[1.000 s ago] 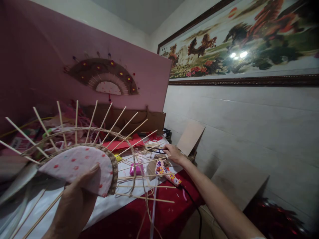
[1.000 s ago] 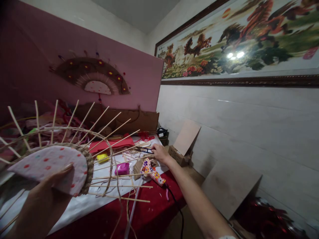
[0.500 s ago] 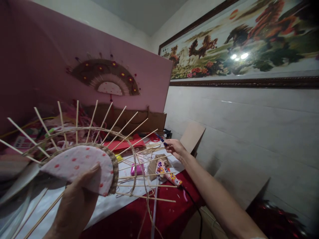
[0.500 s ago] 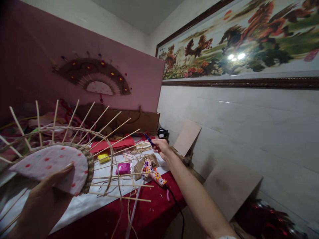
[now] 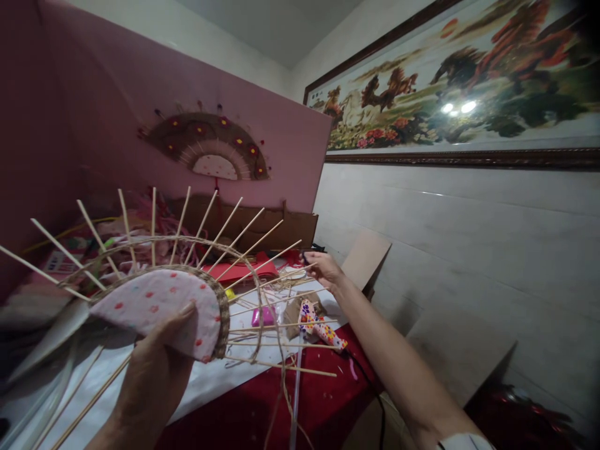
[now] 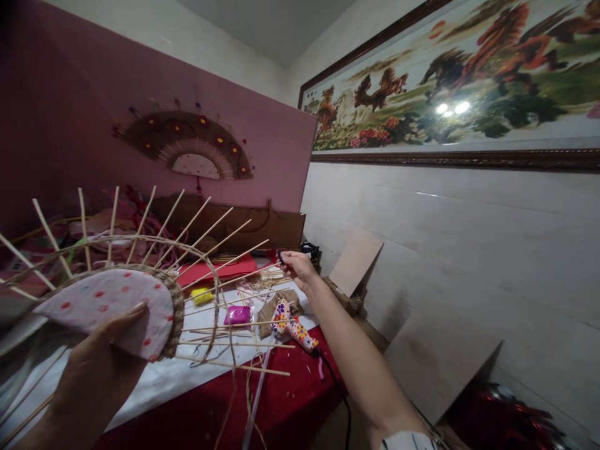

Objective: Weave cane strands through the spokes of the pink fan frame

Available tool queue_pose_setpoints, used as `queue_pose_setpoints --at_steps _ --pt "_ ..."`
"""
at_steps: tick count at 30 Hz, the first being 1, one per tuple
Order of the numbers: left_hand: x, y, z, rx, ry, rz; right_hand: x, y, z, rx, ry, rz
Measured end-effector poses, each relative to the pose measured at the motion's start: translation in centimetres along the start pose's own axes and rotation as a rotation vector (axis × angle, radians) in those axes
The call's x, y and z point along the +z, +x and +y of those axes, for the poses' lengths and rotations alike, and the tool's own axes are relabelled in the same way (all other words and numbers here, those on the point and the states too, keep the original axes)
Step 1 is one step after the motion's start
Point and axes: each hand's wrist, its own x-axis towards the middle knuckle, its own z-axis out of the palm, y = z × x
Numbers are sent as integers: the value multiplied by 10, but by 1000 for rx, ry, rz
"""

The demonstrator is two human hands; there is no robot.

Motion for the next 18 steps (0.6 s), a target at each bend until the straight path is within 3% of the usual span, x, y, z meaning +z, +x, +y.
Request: queue_pose_setpoints --at_steps 6,11,14,18 --pt "-2 1 0 -20 -7 2 36 15 22 143 -499 -107" --pt "-6 7 -3 -12 0 17 58 16 22 144 -745 -148" --pt "-7 7 -4 1 8 12 59 17 18 92 -853 -89" --pt "-4 5 -3 17 0 4 41 4 8 -18 -973 28"
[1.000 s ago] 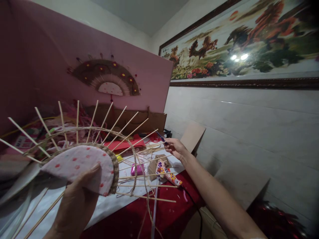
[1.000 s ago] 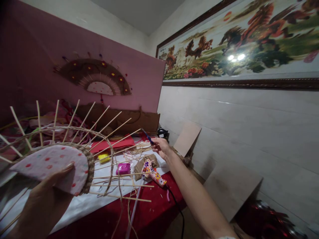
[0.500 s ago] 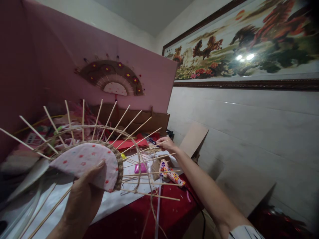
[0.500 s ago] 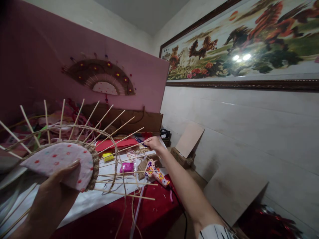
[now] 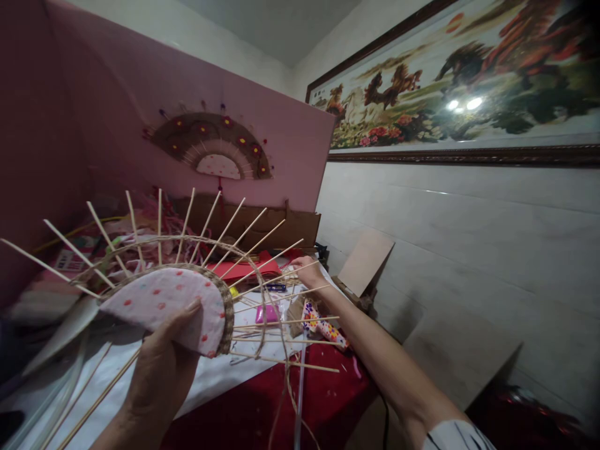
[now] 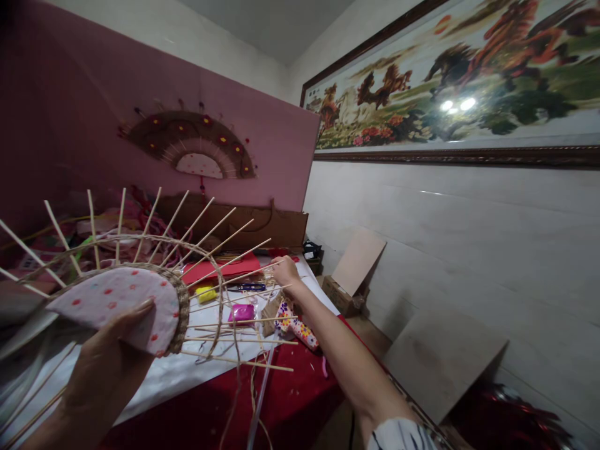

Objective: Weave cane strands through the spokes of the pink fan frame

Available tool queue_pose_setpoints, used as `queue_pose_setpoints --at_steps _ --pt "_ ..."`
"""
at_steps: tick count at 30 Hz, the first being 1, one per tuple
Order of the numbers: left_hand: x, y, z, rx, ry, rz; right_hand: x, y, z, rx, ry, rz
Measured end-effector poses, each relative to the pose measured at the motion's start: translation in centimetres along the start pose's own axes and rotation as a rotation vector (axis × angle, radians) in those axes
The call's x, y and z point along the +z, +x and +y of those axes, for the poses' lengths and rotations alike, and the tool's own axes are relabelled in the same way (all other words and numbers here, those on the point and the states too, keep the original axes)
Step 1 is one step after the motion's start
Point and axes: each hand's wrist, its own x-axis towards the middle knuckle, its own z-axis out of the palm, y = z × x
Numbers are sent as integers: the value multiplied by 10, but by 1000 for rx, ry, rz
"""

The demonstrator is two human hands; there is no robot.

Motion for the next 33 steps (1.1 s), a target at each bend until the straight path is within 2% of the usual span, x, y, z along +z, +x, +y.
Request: queue_pose_setpoints --at_steps 2,6,9,12,18,24,33 --pt "1 -1 0 -2 -13 12 -13 -18 8 -27 -46 20" --pt "2 0 -1 -12 -29 26 -33 -72 26 -47 -114 -47" --pt "1 1 -2 -2 -32 13 -34 -107 37 -30 -147 -77" --pt "2 0 -1 5 -25 0 -24 -125 45 -26 -167 -65" --pt "4 -1 0 0 -18 23 -11 -132 52 -102 -190 -38" --pt "4 -2 0 -8 -17 13 -14 -135 51 -247 -172 -40" --pt "3 -2 -1 16 -10 10 -19 -125 58 -276 -134 -74"
